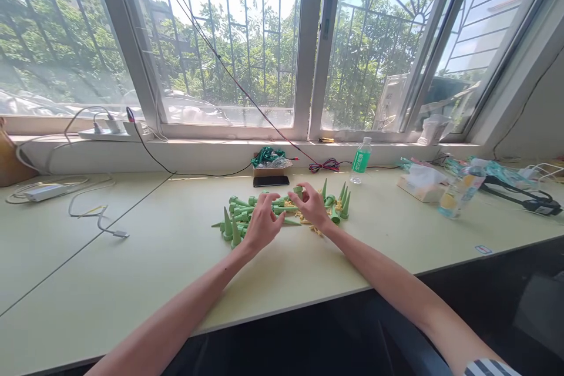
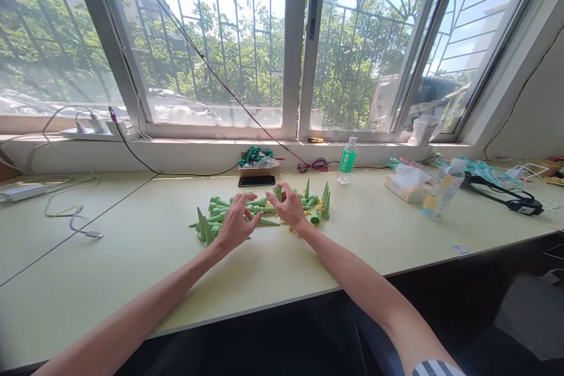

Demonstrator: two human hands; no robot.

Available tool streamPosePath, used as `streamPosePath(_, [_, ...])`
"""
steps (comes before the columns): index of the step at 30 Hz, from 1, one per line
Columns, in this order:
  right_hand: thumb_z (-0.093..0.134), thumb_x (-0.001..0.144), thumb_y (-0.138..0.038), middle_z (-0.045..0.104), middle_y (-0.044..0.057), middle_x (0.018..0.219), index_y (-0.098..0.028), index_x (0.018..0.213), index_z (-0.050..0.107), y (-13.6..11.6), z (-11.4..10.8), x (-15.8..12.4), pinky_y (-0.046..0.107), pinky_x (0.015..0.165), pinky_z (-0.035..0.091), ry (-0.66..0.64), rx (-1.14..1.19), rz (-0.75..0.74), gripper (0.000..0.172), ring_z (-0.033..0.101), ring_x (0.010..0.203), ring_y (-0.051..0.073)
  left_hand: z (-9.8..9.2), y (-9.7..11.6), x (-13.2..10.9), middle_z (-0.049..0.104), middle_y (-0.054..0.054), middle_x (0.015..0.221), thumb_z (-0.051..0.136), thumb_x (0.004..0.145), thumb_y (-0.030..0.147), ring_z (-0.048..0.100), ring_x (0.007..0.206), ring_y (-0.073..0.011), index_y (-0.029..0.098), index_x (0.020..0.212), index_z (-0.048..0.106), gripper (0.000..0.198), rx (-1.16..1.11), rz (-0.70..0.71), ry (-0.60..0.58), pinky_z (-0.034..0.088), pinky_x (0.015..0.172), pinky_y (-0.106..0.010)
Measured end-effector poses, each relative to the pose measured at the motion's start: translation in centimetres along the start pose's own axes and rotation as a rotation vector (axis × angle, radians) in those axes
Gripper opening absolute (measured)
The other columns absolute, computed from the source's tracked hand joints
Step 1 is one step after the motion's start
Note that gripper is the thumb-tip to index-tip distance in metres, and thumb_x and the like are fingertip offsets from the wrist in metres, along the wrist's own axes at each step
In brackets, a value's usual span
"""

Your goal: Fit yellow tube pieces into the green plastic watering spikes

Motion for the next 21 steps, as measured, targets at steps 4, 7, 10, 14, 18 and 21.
streamPosePath(4, [0.057, 0.082, -0.047, 0.059, -0.002, 0.068, -0.019, 0.110, 0.057, 0.2, -0.2, 0.2, 0.024, 0.059, 0.040, 0.018, -0.037, -0.027, 0.039, 0.052, 0.059, 0.013, 0.1, -0.2, 0.1, 0.051, -0.005, 0.103, 0.053, 0.081, 0.019, 0.054, 0.058, -0.0099, 0.020, 0.097, 0.055, 0.016, 0.120, 0.008, -0.040, 0.049, 0.062, -0.030])
streamPosePath(7, [0.057, 0.083, -0.041, 0.060, -0.001, 0.072, -0.020, 0.114, 0.057, -0.1, -0.1, 0.2, 0.024, 0.061, 0.041, 0.009, -0.046, -0.079, 0.038, 0.051, 0.060, 0.013, 0.5, -0.5, 0.0, 0.054, -0.006, 0.094, 0.053, 0.079, 0.016, 0.057, 0.077, -0.0189, 0.019, 0.089, 0.057, 0.012, 0.238, 0.033, -0.102, 0.048, 0.070, -0.033])
streamPosePath(10, [0.059, 0.082, -0.037, 0.059, -0.001, 0.072, -0.020, 0.119, 0.057, -0.4, 0.1, 0.1, 0.024, 0.062, 0.041, -0.001, -0.055, -0.119, 0.040, 0.050, 0.060, 0.012, 1.2, -0.8, -0.2, 0.057, -0.007, 0.089, 0.055, 0.074, 0.015, 0.053, 0.092, -0.0258, 0.019, 0.089, 0.060, 0.016, 0.287, 0.071, -0.177, 0.047, 0.079, -0.038])
streamPosePath(14, [0.060, 0.082, -0.036, 0.061, 0.000, 0.077, -0.020, 0.124, 0.056, -0.6, 0.6, -0.2, 0.024, 0.065, 0.042, -0.035, -0.024, -0.146, 0.045, 0.051, 0.063, 0.013, 1.9, -1.2, -0.4, 0.059, -0.009, 0.092, 0.055, 0.070, 0.011, 0.049, 0.096, -0.0286, 0.019, 0.095, 0.063, 0.028, 0.305, 0.075, -0.249, 0.046, 0.081, -0.041])
streamPosePath(18, [0.061, 0.082, -0.034, 0.063, 0.003, 0.087, -0.020, 0.127, 0.056, -1.0, 0.9, -0.3, 0.025, 0.067, 0.045, -0.075, 0.025, -0.184, 0.047, 0.054, 0.069, 0.014, 1.9, -1.4, -0.5, 0.061, -0.010, 0.093, 0.052, 0.068, 0.008, 0.049, 0.096, -0.0288, 0.018, 0.102, 0.063, 0.037, 0.307, 0.049, -0.287, 0.045, 0.080, -0.041])
streamPosePath(21, [0.063, 0.081, -0.031, 0.064, 0.005, 0.095, -0.022, 0.128, 0.056, -1.1, 1.2, -0.4, 0.026, 0.070, 0.046, -0.101, 0.060, -0.205, 0.048, 0.056, 0.074, 0.015, 1.8, -1.5, -0.5, 0.063, -0.010, 0.095, 0.051, 0.066, 0.008, 0.050, 0.096, -0.0291, 0.018, 0.103, 0.062, 0.040, 0.304, 0.035, -0.310, 0.044, 0.079, -0.040])
Point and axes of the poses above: each hand's wrist, its own x-axis towards the middle knuckle, its own z-axis out of the palm, y = z × x, the point moved 6 cm from there along x, towards the middle knuckle
